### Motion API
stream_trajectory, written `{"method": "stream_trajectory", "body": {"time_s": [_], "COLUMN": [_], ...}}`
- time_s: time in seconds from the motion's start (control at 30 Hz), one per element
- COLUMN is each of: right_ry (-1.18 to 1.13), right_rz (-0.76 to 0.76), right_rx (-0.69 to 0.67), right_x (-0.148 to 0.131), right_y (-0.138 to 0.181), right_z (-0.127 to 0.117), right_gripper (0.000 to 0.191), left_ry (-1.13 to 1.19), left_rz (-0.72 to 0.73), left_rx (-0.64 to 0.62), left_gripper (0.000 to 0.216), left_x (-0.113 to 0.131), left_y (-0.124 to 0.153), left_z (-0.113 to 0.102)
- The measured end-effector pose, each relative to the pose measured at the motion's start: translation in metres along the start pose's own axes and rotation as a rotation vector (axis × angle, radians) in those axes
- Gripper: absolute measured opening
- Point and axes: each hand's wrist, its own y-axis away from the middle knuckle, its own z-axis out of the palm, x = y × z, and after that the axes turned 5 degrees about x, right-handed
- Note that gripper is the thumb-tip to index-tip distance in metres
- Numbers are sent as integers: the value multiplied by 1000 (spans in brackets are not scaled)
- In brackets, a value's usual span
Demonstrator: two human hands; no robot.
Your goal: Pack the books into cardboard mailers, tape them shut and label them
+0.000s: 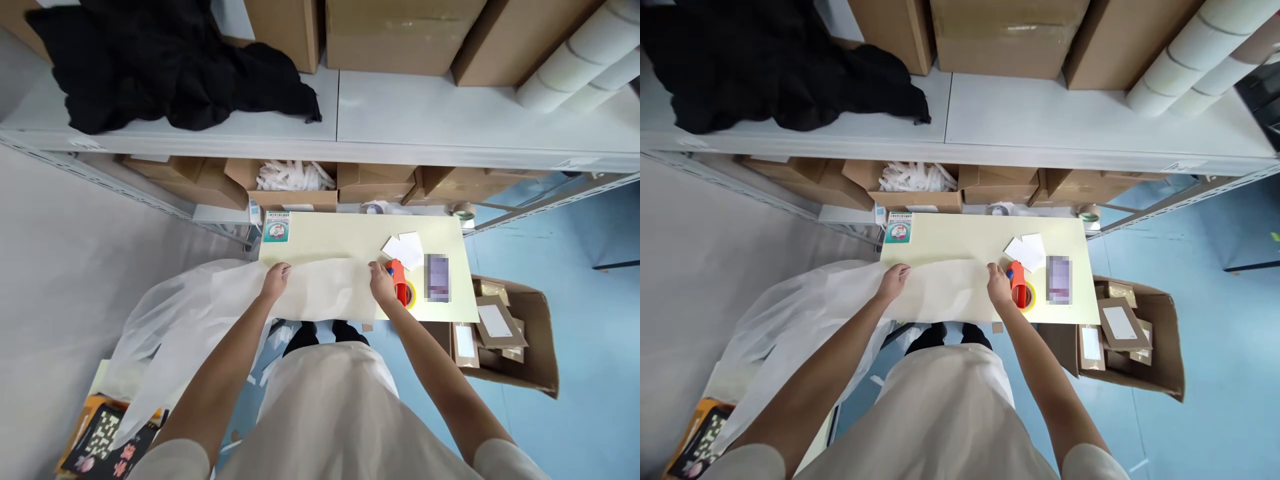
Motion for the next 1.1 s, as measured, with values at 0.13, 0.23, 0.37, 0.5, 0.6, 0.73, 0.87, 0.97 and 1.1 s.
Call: {"method": "stream_trajectory", "body": {"time_s": [0.13, 0.23, 0.37, 0.5, 0.6, 0.73, 0.87, 0.97, 1.1], "right_ry": [11, 9, 39, 139, 187, 175, 26, -161, -427], "right_rz": [19, -103, -319, -203, -110, -73, -162, -214, -125], "right_rx": [106, 189, -72, -243, -228, -197, -168, -169, -239], "right_x": [2, -3, -11, -17, -21, -31, -64, -101, -146], "right_y": [3, 16, 38, 48, 48, 45, 26, -6, -57], "right_z": [23, 40, 65, 85, 90, 87, 87, 94, 112], "right_gripper": [51, 61, 64, 68, 70, 72, 71, 65, 67], "left_ry": [-8, -31, -194, -420, -523, -565, -462, -309, -59], "left_rz": [-34, -2, 115, 149, 154, 132, 89, 35, -33], "left_rx": [41, 40, -179, -315, -345, -365, -305, -196, -60], "left_gripper": [27, 49, 78, 92, 98, 93, 80, 68, 70], "left_x": [-18, -24, -34, -54, -74, -99, -102, -92, -82], "left_y": [-1, 2, 14, 30, 40, 48, 45, 31, -8], "left_z": [9, 13, 9, -3, -14, -28, -37, -37, -30]}}
